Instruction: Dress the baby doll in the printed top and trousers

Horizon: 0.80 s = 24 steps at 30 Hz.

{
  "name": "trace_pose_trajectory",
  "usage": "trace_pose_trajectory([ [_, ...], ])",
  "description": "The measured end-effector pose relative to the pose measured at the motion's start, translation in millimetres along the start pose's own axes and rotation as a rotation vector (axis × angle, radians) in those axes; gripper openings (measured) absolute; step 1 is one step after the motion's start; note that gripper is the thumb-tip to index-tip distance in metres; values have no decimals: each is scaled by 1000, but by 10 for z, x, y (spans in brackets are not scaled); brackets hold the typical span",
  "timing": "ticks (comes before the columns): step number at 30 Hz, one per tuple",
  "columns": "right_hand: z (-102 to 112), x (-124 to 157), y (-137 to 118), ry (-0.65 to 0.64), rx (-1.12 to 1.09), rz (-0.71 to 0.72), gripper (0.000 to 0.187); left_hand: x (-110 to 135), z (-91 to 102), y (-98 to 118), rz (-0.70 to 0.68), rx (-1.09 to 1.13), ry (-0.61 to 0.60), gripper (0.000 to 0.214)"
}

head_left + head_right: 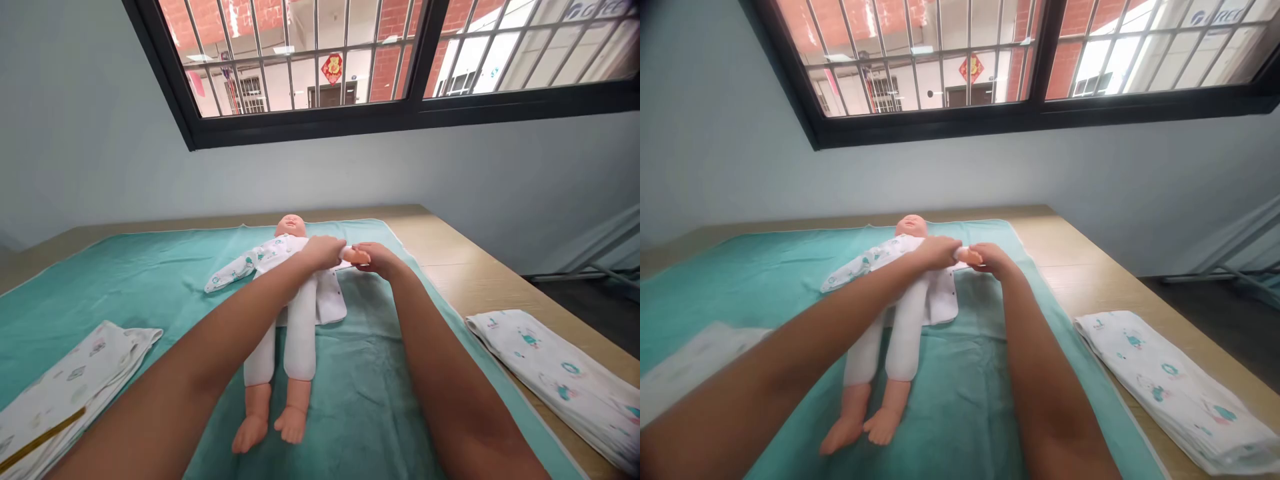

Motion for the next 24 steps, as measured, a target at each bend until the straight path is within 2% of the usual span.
trace_pose_trajectory([
  [3, -160, -109, -8, 128, 17, -9, 25, 58, 150, -150, 50, 28, 108, 18],
  [6, -436, -180, -134, 211, 126, 9, 19, 133, 265, -243, 77, 78, 177, 13],
  [9, -690, -173, -272, 268, 239, 36, 21, 178, 306, -229, 78, 106, 163, 8],
  [12, -812, -150, -325, 277, 287, 29, 16, 198, 322, -181, 92, 79, 139, 9],
  [16, -753, -177, -307, 241, 224, 18, 16, 228, 354, -171, 94, 2, 115, 14],
  [20, -546, -202, -262, 266, 25, 1, 14, 280, 359, -203, 74, -90, 69, 20],
  [24, -338, -172, -253, 229, -184, -18, 19, 310, 319, -209, 50, -166, 51, 24],
])
Point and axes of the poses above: each hand's wrist, its own x-axis away from the middle knuckle, its own z-axis out of the back of the hand, y = z × x, the point moved 2 cm from there along -x, towards the middle knuckle, and after that the axes turned 13 degrees about x, right-handed, at the moved point
